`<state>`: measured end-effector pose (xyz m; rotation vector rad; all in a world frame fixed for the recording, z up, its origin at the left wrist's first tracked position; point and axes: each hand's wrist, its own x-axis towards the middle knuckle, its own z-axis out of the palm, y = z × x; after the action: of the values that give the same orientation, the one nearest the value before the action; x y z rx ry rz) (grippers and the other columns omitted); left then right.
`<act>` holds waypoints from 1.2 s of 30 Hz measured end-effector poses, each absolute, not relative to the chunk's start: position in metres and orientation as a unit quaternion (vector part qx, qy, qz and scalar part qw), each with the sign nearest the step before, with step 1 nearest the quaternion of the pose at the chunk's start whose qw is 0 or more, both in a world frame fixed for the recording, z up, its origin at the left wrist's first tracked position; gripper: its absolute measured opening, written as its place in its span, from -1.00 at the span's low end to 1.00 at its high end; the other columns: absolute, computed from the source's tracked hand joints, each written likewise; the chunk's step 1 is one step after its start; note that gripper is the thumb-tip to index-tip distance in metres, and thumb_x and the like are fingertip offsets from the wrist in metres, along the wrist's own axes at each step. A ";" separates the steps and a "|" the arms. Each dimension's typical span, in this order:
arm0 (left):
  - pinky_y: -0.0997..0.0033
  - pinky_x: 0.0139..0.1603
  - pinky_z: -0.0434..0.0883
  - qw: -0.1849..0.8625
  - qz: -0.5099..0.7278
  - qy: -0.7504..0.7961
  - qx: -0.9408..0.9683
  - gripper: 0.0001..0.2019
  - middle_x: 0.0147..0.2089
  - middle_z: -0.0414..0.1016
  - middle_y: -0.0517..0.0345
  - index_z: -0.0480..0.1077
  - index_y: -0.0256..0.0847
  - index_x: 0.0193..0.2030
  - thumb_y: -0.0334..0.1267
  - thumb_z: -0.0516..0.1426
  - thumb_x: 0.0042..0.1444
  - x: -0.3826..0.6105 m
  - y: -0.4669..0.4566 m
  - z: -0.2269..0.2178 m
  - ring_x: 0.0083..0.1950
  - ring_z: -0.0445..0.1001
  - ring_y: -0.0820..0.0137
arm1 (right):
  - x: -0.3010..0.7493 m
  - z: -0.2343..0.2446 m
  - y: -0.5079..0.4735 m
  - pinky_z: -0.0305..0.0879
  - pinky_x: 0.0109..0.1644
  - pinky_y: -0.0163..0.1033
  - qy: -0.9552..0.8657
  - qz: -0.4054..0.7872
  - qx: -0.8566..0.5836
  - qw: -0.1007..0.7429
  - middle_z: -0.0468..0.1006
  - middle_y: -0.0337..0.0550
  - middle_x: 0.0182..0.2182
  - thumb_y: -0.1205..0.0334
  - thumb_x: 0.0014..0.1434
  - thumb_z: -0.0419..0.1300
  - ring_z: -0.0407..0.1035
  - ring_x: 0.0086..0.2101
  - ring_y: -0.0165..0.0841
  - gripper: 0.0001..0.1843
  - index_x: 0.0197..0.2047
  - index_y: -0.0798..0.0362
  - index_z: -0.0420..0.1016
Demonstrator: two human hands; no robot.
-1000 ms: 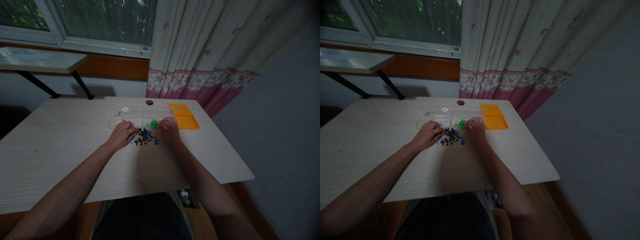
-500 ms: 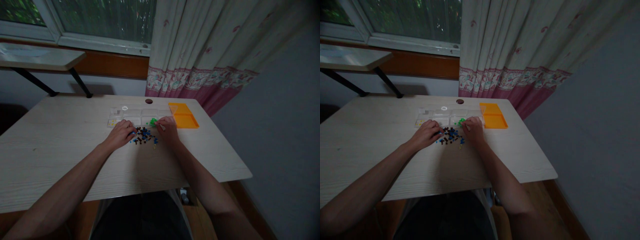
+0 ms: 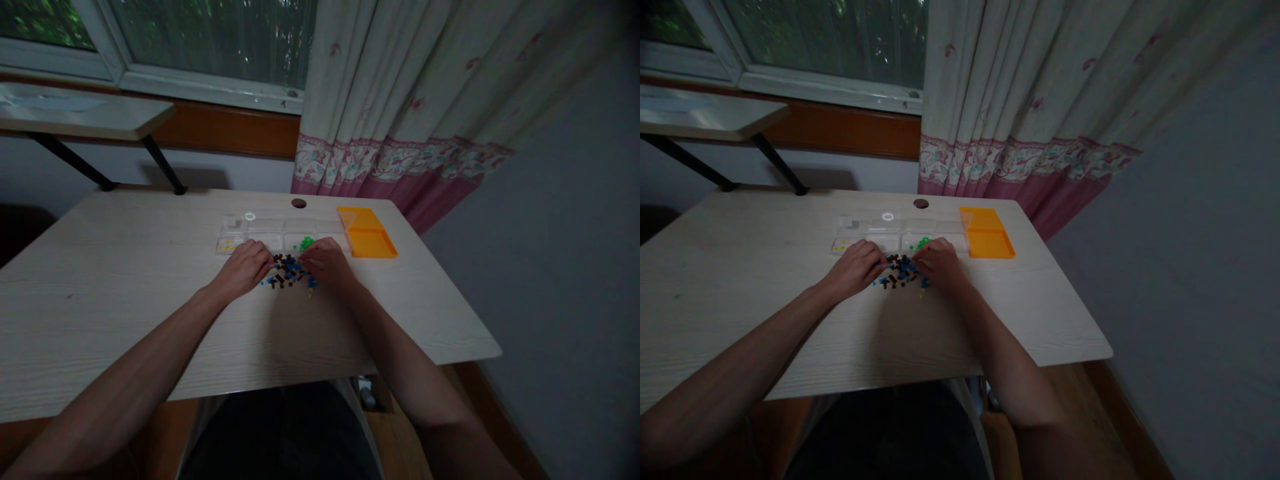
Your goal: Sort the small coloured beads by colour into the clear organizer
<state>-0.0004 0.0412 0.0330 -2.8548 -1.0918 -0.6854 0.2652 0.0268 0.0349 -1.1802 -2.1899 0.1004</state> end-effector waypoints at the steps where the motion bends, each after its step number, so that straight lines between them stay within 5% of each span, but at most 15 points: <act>1: 0.16 -0.03 0.29 -0.002 -0.230 -0.351 -0.908 -0.76 -0.19 0.40 -0.02 0.42 -0.22 -0.18 -0.15 0.00 0.37 -0.001 0.041 0.034 -0.11 0.32 0.19 | 0.265 0.035 0.027 0.23 0.04 -0.10 -0.846 0.043 -0.436 0.303 0.60 -0.14 -0.23 0.20 0.23 0.29 0.38 -0.13 -0.25 -0.90 -0.23 -0.05 0.66; 22: 0.10 0.05 0.29 -0.017 -0.331 -0.418 -0.846 -0.72 -0.21 0.39 0.00 0.38 -0.20 -0.23 -0.11 -0.05 0.38 -0.004 0.044 0.037 -0.08 0.32 0.18 | 0.252 0.030 0.024 0.19 0.08 -0.10 -0.877 0.032 -0.429 0.214 0.59 -0.12 -0.17 0.25 0.24 0.27 0.33 -0.07 -0.23 -0.89 -0.22 -0.04 0.66; 36: 0.08 0.04 0.29 0.032 -0.376 -0.506 -0.775 -0.73 -0.23 0.39 -0.02 0.39 -0.19 -0.27 -0.13 -0.03 0.34 -0.038 0.066 0.035 -0.09 0.33 0.16 | 0.289 0.021 0.043 0.19 0.08 -0.07 -0.700 -0.035 -0.586 0.407 0.56 -0.10 -0.25 0.13 0.31 0.14 0.34 -0.11 -0.21 -0.78 -0.27 0.00 0.58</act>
<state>-0.0376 0.0658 0.0348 -2.3885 -1.5600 -1.1571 0.2890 0.0433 0.0214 -1.4779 -1.7645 -0.0885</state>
